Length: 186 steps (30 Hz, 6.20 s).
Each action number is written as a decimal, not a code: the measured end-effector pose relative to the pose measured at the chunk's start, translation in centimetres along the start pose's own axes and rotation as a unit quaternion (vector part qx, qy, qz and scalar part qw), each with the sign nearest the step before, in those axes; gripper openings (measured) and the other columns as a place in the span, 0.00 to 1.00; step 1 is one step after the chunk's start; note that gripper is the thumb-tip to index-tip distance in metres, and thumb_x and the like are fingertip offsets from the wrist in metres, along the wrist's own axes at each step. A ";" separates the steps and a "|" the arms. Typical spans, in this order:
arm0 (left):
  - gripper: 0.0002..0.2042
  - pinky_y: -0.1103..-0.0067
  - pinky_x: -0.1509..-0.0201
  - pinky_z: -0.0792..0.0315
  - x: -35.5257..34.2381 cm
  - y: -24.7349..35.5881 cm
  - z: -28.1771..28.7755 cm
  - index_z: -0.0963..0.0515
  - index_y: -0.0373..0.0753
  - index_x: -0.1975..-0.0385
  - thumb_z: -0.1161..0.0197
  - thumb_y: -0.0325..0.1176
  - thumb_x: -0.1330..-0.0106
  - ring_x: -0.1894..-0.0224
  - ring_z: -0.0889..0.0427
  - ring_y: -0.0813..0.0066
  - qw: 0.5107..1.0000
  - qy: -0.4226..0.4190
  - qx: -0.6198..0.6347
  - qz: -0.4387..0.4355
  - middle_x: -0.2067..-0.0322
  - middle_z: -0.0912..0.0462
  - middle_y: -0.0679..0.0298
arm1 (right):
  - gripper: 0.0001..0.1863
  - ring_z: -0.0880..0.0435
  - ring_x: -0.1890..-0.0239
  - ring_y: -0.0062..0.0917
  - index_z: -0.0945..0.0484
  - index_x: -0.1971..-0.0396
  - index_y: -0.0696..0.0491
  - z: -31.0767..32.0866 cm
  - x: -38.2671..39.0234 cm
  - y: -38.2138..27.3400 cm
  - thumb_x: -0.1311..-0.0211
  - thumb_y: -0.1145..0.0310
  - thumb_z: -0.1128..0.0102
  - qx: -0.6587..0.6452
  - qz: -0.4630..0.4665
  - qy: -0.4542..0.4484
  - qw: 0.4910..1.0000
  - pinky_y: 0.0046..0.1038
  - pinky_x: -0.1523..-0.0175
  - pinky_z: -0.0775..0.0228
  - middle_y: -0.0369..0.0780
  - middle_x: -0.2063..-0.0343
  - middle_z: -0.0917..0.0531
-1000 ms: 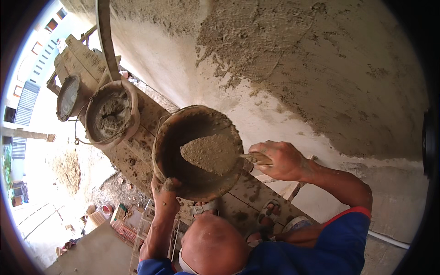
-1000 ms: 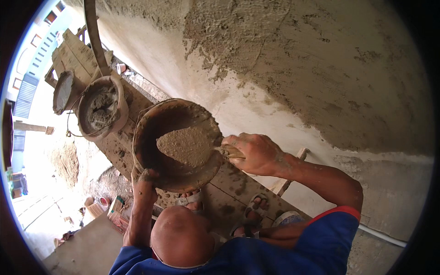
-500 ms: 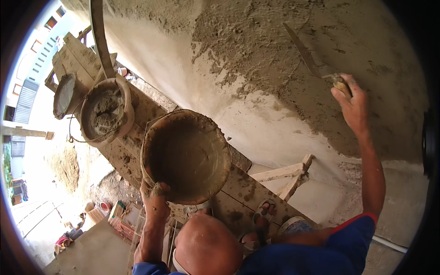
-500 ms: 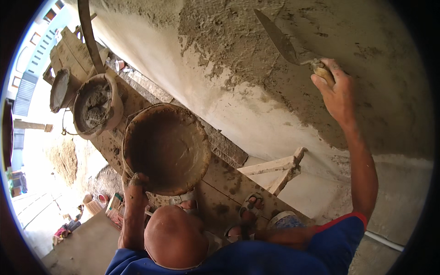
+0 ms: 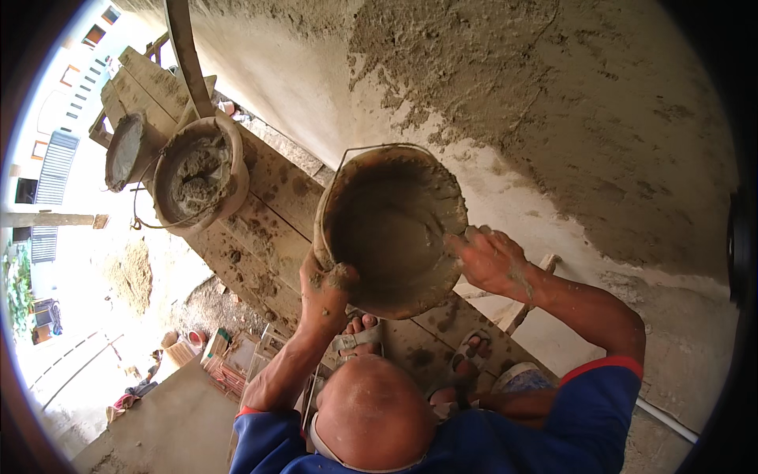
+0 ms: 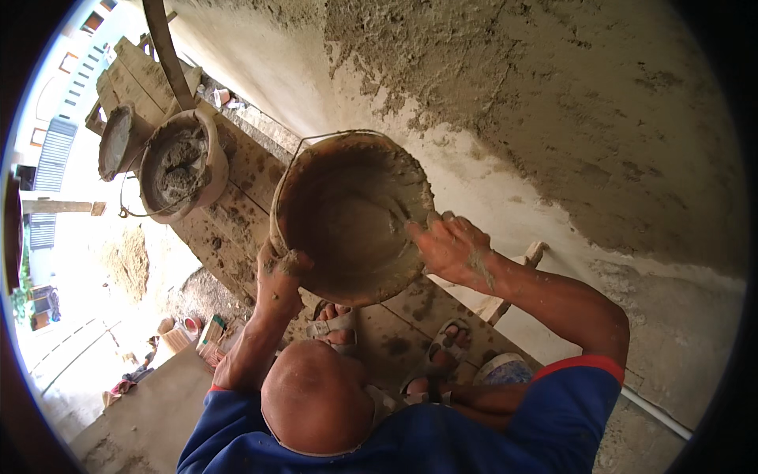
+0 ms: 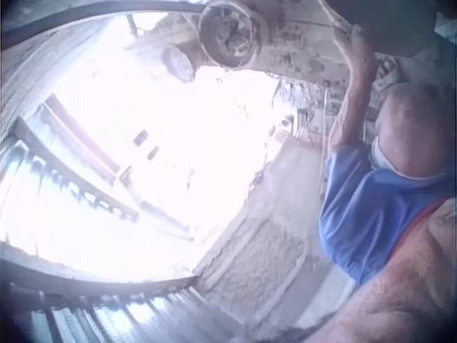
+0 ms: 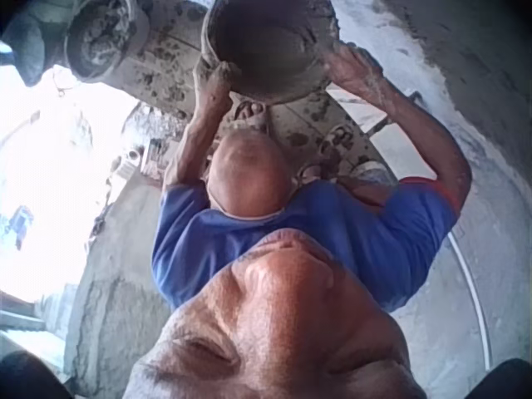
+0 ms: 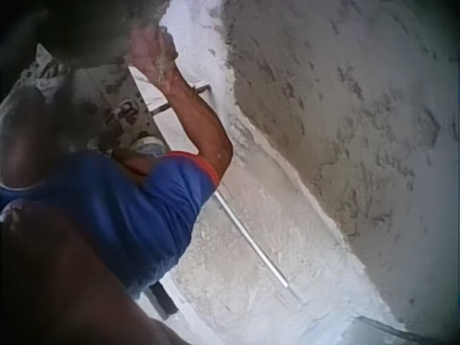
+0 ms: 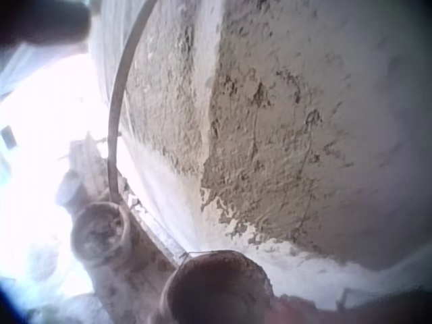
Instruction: The person applies plaster to a wall using a trowel and then smooths it with a long wooden board.
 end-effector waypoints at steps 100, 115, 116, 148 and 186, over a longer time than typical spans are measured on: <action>0.12 0.81 0.64 0.25 -0.3 -3.7 -5.8 0.27 0.30 0.62 0.41 0.21 0.47 0.66 0.21 0.74 0.965 -0.179 -0.193 0.012 0.66 0.21 0.62 | 0.24 0.20 0.61 0.39 0.27 0.56 0.54 0.7 19.3 10.2 0.56 0.68 0.32 -0.392 -0.131 0.080 0.907 0.34 0.56 0.29 0.43 0.65 0.21; 0.09 0.83 0.67 0.28 0.7 -0.8 -6.2 0.26 0.35 0.64 0.45 0.27 0.45 0.69 0.24 0.81 0.972 -0.147 -0.178 0.034 0.70 0.22 0.67 | 0.17 0.19 0.66 0.25 0.27 0.54 0.57 6.1 25.7 16.0 0.45 0.72 0.40 -0.293 -0.307 0.289 0.858 0.28 0.58 0.26 0.42 0.66 0.19; 0.11 0.83 0.66 0.28 0.7 -0.6 -7.3 0.27 0.34 0.62 0.45 0.27 0.45 0.69 0.23 0.80 0.967 -0.160 -0.185 0.068 0.69 0.22 0.67 | 0.18 0.20 0.66 0.26 0.27 0.54 0.56 5.5 25.0 14.9 0.46 0.74 0.42 -0.318 -0.276 0.232 0.877 0.29 0.57 0.26 0.41 0.66 0.19; 0.12 0.67 0.57 0.29 -0.9 2.1 -14.7 0.25 0.38 0.74 0.45 0.22 0.63 0.63 0.24 0.52 0.683 -0.473 -0.420 -0.365 0.72 0.22 0.57 | 0.17 0.18 0.65 0.26 0.23 0.56 0.56 6.9 28.7 19.1 0.44 0.64 0.38 -0.327 -0.345 0.157 0.865 0.31 0.56 0.24 0.42 0.68 0.17; 0.16 0.78 0.67 0.28 -0.1 4.8 -10.9 0.26 0.35 0.58 0.43 0.23 0.49 0.67 0.21 0.75 0.857 -0.349 -0.351 -0.144 0.70 0.22 0.64 | 0.15 0.19 0.70 0.29 0.23 0.64 0.55 9.9 21.1 11.8 0.50 0.64 0.34 -0.442 -0.134 0.023 0.887 0.29 0.63 0.26 0.42 0.72 0.19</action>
Point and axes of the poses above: each hand's wrist, its own x-axis away from the middle knuckle, its own z-axis out of the back of the hand, y = z × x, the point moved 2 cm from there along -x, towards the middle knuckle
